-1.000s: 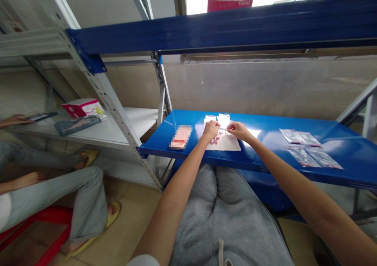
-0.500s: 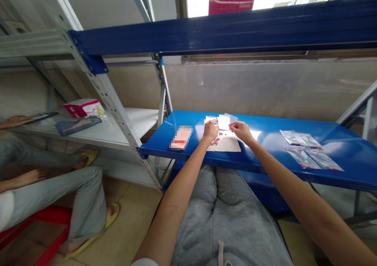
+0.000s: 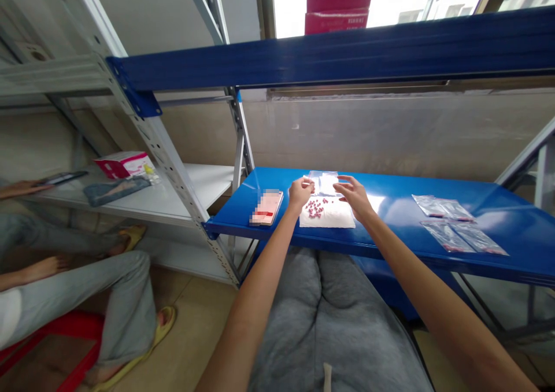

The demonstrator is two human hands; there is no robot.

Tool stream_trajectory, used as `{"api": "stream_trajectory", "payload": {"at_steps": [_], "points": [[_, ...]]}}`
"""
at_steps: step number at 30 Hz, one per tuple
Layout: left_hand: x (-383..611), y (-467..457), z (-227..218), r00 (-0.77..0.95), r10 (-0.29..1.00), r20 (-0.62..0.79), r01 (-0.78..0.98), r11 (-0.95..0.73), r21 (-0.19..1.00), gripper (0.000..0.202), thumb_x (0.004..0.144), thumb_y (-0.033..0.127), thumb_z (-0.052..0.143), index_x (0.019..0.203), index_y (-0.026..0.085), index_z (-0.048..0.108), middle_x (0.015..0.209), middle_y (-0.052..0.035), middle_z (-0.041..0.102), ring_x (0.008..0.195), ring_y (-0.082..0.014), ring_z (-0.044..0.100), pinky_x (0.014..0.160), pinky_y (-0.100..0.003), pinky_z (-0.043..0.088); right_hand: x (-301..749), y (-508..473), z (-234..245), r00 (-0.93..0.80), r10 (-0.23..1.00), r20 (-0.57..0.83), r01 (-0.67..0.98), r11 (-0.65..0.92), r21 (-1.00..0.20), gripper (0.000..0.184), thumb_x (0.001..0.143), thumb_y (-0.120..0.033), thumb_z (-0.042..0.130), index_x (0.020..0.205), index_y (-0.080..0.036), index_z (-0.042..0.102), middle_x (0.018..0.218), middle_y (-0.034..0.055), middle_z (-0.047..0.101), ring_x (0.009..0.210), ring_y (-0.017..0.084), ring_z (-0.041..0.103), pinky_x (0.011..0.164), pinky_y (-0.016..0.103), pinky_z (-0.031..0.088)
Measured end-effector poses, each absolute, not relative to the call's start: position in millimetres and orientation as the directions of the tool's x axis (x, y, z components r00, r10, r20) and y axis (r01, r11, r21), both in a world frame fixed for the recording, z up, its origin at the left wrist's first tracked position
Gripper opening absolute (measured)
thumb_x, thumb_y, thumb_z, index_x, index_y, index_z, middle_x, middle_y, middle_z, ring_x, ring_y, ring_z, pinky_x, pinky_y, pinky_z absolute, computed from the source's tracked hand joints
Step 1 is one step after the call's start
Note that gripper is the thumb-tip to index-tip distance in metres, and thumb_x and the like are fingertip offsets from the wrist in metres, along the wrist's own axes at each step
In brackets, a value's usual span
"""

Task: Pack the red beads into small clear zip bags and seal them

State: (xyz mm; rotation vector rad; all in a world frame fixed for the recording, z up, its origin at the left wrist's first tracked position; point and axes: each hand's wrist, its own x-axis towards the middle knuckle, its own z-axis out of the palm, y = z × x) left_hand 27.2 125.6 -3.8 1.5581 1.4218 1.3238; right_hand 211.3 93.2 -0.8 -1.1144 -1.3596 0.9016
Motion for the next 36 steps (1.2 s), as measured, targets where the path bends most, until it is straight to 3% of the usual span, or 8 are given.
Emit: {"api": "stream_trajectory", "payload": {"at_steps": [3, 7, 11, 15, 21, 26, 29, 36], "points": [[13, 140, 7, -0.065, 0.975, 0.212, 0.299, -0.183, 0.936, 0.015, 0.088, 0.018, 0.064, 0.099, 0.017, 0.075, 0.084, -0.0050, 0.074, 0.070, -0.0129, 0.068, 0.062, -0.021, 0.051, 209, 106, 1, 0.019, 0.939, 0.342, 0.231, 0.329, -0.916, 0.055, 0.075, -0.040, 0.073, 0.126, -0.022, 0.061, 0.099, 0.0084, 0.075, 0.087, 0.022, 0.071, 0.064, 0.027, 0.052], [13, 158, 19, -0.069, 0.981, 0.181, 0.268, -0.157, 0.950, 0.026, 0.092, 0.018, 0.061, 0.116, 0.018, 0.072, 0.090, -0.0060, 0.074, 0.070, -0.0113, 0.067, 0.062, -0.020, 0.052, 190, 130, 1, 0.009, 0.948, 0.319, 0.374, 0.293, -0.880, 0.026, 0.075, -0.027, 0.068, 0.100, -0.019, 0.071, 0.078, 0.0045, 0.073, 0.071, 0.019, 0.070, 0.056, 0.024, 0.049], [18, 168, 15, -0.142, 0.971, 0.192, 0.268, -0.149, 0.952, 0.042, 0.091, 0.017, 0.063, 0.134, 0.017, 0.061, 0.114, -0.0123, 0.072, 0.080, -0.0115, 0.070, 0.070, -0.021, 0.056, 170, 150, -4, 0.071, 0.952, 0.299, 0.471, 0.233, -0.851, 0.013, 0.077, -0.021, 0.067, 0.089, -0.017, 0.071, 0.078, 0.0064, 0.075, 0.067, 0.018, 0.071, 0.063, 0.026, 0.052], [18, 173, 3, -0.208, 0.953, 0.222, 0.342, -0.142, 0.929, 0.059, 0.077, 0.002, 0.070, 0.134, 0.017, 0.061, 0.118, -0.0128, 0.072, 0.093, -0.0156, 0.071, 0.078, -0.023, 0.056, 159, 163, -9, 0.075, 0.947, 0.314, 0.608, 0.206, -0.767, 0.014, 0.081, -0.024, 0.069, 0.092, -0.016, 0.072, 0.085, 0.0102, 0.075, 0.068, 0.018, 0.069, 0.066, 0.029, 0.053], [19, 179, -6, -0.224, 0.929, 0.294, 0.485, -0.155, 0.860, 0.032, 0.078, -0.003, 0.063, 0.102, 0.015, 0.074, 0.111, -0.0118, 0.075, 0.101, -0.0198, 0.070, 0.087, -0.028, 0.055, 155, 168, -14, 0.014, 0.937, 0.349, 0.702, 0.239, -0.671, 0.014, 0.086, -0.029, 0.069, 0.090, -0.017, 0.073, 0.097, 0.0156, 0.074, 0.090, 0.026, 0.068, 0.077, 0.035, 0.050], [22, 178, -7, -0.206, 0.918, 0.338, 0.553, -0.176, 0.815, 0.023, 0.082, 0.000, 0.062, 0.094, 0.015, 0.075, 0.110, -0.0127, 0.076, 0.103, -0.0215, 0.070, 0.092, -0.030, 0.053, 157, 159, -12, -0.065, 0.915, 0.398, 0.815, 0.279, -0.507, 0.024, 0.087, -0.038, 0.070, 0.100, -0.018, 0.073, 0.110, 0.0191, 0.072, 0.096, 0.030, 0.066, 0.077, 0.035, 0.047], [21, 174, -7, -0.191, 0.913, 0.362, 0.572, -0.196, 0.797, 0.022, 0.083, 0.001, 0.063, 0.096, 0.015, 0.074, 0.112, -0.0126, 0.076, 0.106, -0.0221, 0.069, 0.093, -0.030, 0.052, 162, 149, -4, -0.072, 0.898, 0.435, 0.810, 0.307, -0.499, 0.026, 0.089, -0.037, 0.063, 0.104, -0.017, 0.073, 0.108, 0.0183, 0.072, 0.094, 0.029, 0.066, 0.076, 0.035, 0.047], [31, 139, 6, -0.164, 0.865, 0.474, 0.573, -0.307, 0.760, 0.026, 0.092, 0.005, 0.055, 0.109, 0.018, 0.072, 0.122, -0.0122, 0.069, 0.117, -0.0213, 0.064, 0.103, -0.031, 0.048, 244, 71, -2, 0.243, 0.804, 0.543, 0.793, 0.158, -0.588, 0.033, 0.090, -0.035, 0.052, 0.103, -0.015, 0.075, 0.088, 0.0135, 0.074, 0.077, 0.026, 0.066, 0.077, 0.036, 0.046]]}}
